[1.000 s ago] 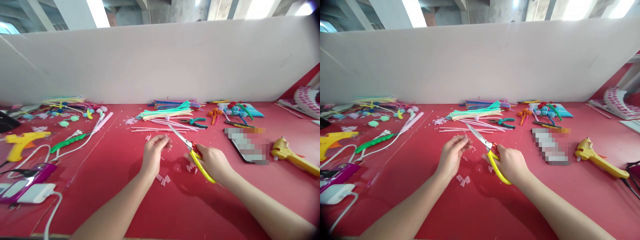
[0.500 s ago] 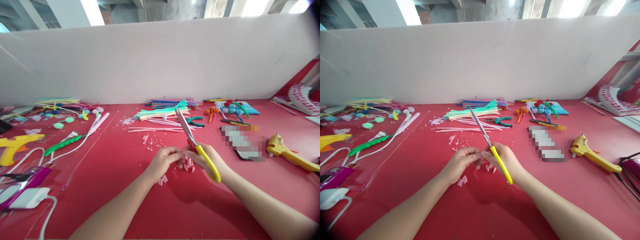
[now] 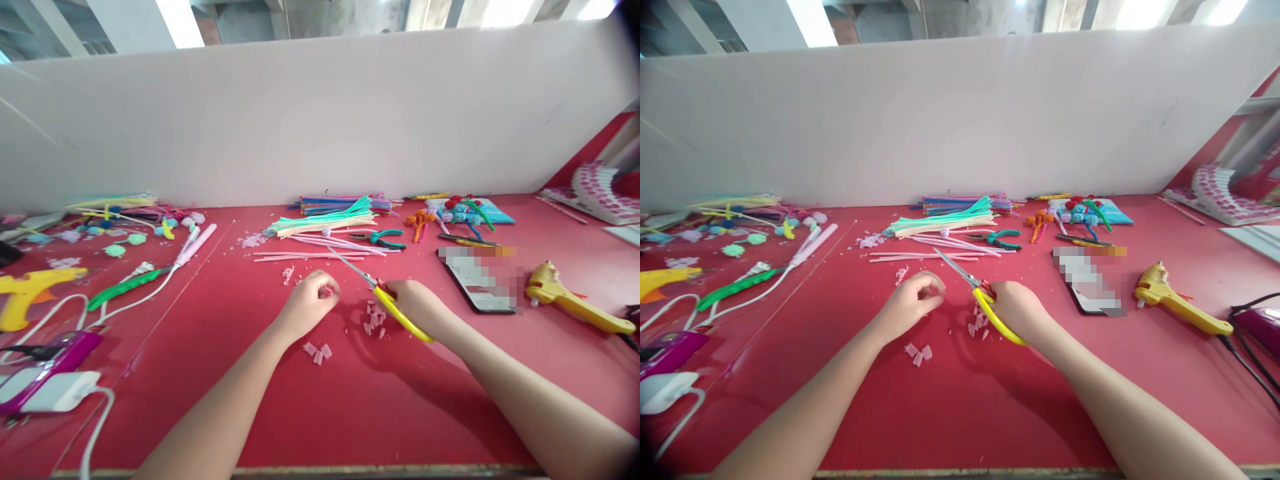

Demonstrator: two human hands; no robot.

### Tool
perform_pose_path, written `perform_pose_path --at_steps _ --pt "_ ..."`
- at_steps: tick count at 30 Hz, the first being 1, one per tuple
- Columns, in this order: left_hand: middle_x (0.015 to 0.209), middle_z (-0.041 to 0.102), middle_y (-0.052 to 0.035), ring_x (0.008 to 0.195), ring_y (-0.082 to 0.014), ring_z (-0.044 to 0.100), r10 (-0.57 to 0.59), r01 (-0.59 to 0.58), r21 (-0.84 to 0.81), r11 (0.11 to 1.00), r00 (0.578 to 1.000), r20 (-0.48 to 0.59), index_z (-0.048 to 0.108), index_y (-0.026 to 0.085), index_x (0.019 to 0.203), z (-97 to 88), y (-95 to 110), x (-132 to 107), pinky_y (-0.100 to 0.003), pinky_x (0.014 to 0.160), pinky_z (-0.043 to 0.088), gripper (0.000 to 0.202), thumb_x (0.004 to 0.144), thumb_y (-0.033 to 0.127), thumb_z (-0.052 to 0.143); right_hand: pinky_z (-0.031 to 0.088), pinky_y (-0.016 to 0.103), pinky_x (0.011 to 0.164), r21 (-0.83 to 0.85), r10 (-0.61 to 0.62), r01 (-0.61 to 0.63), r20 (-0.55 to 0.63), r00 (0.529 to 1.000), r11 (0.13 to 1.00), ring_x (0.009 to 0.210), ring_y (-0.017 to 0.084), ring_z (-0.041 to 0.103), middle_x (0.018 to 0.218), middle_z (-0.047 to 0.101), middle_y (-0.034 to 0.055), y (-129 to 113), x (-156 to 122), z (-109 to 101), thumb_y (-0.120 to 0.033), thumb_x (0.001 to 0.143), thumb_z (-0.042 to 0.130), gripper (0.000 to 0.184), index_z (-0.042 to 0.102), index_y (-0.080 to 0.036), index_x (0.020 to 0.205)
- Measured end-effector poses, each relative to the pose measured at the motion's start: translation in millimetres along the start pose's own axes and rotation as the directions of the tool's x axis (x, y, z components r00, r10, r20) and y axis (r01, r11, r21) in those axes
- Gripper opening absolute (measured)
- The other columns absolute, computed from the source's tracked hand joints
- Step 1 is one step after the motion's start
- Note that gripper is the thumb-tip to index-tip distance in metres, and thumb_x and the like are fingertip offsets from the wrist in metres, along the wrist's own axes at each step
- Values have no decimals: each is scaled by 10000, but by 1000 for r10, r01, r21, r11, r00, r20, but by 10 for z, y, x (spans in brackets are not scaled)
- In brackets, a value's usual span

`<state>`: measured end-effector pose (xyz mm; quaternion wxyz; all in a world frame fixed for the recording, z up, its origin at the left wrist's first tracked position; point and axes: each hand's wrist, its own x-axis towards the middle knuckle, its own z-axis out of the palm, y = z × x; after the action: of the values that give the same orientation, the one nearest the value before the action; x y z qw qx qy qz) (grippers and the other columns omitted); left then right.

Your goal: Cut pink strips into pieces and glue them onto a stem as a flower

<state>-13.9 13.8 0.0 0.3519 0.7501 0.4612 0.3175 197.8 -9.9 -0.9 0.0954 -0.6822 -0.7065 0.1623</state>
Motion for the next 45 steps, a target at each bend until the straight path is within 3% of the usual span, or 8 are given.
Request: perform_pose_path --at_steps 6,11,14,19,24,28,36,45 --pt "704 606 -16 615 -140 512 -3 -9 55 998 976 216 630 197 708 -98 -19 -2 -232 564 379 128 646 169 523 219 213 444 31 60 -58 -51 997 998 484 114 478 609 604 40 16 24 2 -335 748 434 215 570 -179 691" --pt "711 610 -27 561 -139 552 -117 67 107 992 799 589 633 195 658 -178 -17 -77 -223 496 393 93 613 184 553 215 217 453 18 4 -3 -75 997 1000 470 111 447 583 588 34 -16 -6 44 -370 754 433 240 558 -184 669" --pt "760 604 -26 579 -142 577 -125 41 143 989 749 650 635 203 667 -193 -30 -114 -218 500 405 95 583 180 597 212 214 451 23 -17 19 -84 996 1000 460 108 434 576 580 31 -36 -24 68 -376 755 432 241 546 -186 661" --pt "796 603 -29 544 -127 575 -143 37 177 983 761 632 639 203 623 -169 -35 -129 -211 474 391 79 617 183 563 208 218 458 5 -15 15 -74 997 1000 469 113 449 587 589 38 -35 -24 93 -360 746 450 219 557 -181 681" --pt "728 611 -30 608 -160 568 -59 -11 161 987 905 422 635 207 627 -113 -49 -88 -230 527 384 88 653 227 554 216 213 462 21 -14 16 -79 997 1000 491 116 473 594 592 36 -29 -20 103 -345 740 457 202 552 -180 672" --pt "635 600 -18 587 -160 542 -56 24 112 993 955 293 614 200 638 -65 -33 -62 -234 516 369 93 678 263 557 230 210 462 94 -29 37 -89 996 995 496 115 485 576 588 24 -47 -48 98 -333 726 471 179 539 -181 662" --pt "626 559 0 505 -105 516 -109 272 -466 842 931 347 544 170 793 114 149 -80 -230 501 420 178 668 263 630 320 183 454 604 -193 105 82 978 790 508 102 520 582 588 -5 -226 -217 85 -285 735 456 153 535 -164 685" --pt "604 555 4 484 -79 502 -164 327 -446 833 916 366 556 156 763 191 116 -92 -189 457 397 135 673 231 623 368 184 466 691 -197 87 82 977 717 503 97 514 557 568 -14 -212 -206 117 -224 713 456 102 523 -160 668"
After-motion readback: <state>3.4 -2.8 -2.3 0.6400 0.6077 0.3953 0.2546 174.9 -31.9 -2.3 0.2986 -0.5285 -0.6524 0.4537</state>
